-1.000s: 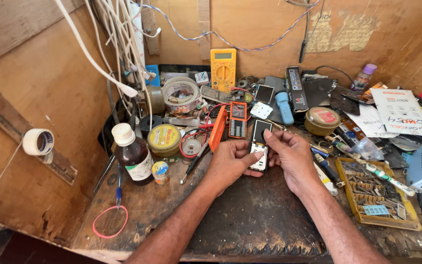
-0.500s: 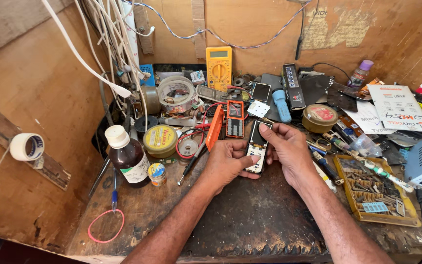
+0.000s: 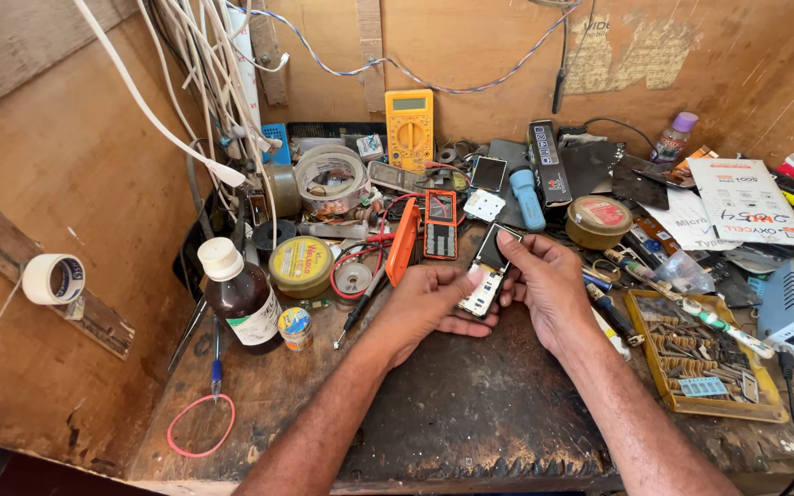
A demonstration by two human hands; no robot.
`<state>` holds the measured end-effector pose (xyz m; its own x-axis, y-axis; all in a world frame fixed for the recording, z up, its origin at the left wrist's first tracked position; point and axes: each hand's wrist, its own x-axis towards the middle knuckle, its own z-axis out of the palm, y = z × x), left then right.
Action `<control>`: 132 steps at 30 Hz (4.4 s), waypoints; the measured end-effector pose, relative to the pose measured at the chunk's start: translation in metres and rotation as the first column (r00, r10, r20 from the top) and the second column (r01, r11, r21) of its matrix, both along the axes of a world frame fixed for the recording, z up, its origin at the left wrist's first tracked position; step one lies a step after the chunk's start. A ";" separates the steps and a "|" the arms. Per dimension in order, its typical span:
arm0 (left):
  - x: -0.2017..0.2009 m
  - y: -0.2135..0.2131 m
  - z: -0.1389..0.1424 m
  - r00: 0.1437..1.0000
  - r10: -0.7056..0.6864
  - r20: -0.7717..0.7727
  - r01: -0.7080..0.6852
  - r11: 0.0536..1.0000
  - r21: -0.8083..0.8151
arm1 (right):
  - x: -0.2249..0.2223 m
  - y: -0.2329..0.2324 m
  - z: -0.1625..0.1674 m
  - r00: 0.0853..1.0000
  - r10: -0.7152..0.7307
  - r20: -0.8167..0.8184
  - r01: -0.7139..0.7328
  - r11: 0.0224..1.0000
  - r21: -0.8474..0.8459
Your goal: The person repairs a mobile phone at a cluttered workbench. They use a screwdriver to work on the opened phone, manipulate its internal board and battery with their hands, reassemble the phone casing, and finally use a multimeter with probes on the device.
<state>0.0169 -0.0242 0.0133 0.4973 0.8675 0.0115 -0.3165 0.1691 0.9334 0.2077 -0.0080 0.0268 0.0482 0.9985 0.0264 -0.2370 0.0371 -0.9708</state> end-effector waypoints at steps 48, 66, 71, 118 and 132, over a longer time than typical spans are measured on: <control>0.007 0.004 -0.015 0.983 0.161 -0.087 -0.156 0.986 0.065 | -0.007 -0.012 0.005 0.994 0.013 0.109 -0.026 0.992 0.124; 0.003 0.003 -0.006 0.988 0.104 -0.116 -0.098 0.994 0.056 | -0.004 -0.011 0.004 0.997 0.000 0.074 -0.003 0.999 0.046; 0.011 0.006 -0.013 0.957 0.227 -0.178 -0.224 0.974 0.036 | -0.006 -0.013 0.004 0.997 0.025 0.067 -0.031 0.996 0.085; 0.013 0.005 -0.024 0.953 0.303 0.003 -0.301 0.946 0.119 | 0.001 -0.011 0.006 0.997 0.009 0.073 -0.016 0.994 0.107; 0.019 -0.008 -0.011 0.876 0.478 -0.073 -0.419 0.826 0.377 | 0.006 -0.009 0.005 0.988 0.151 0.036 -0.153 0.984 0.095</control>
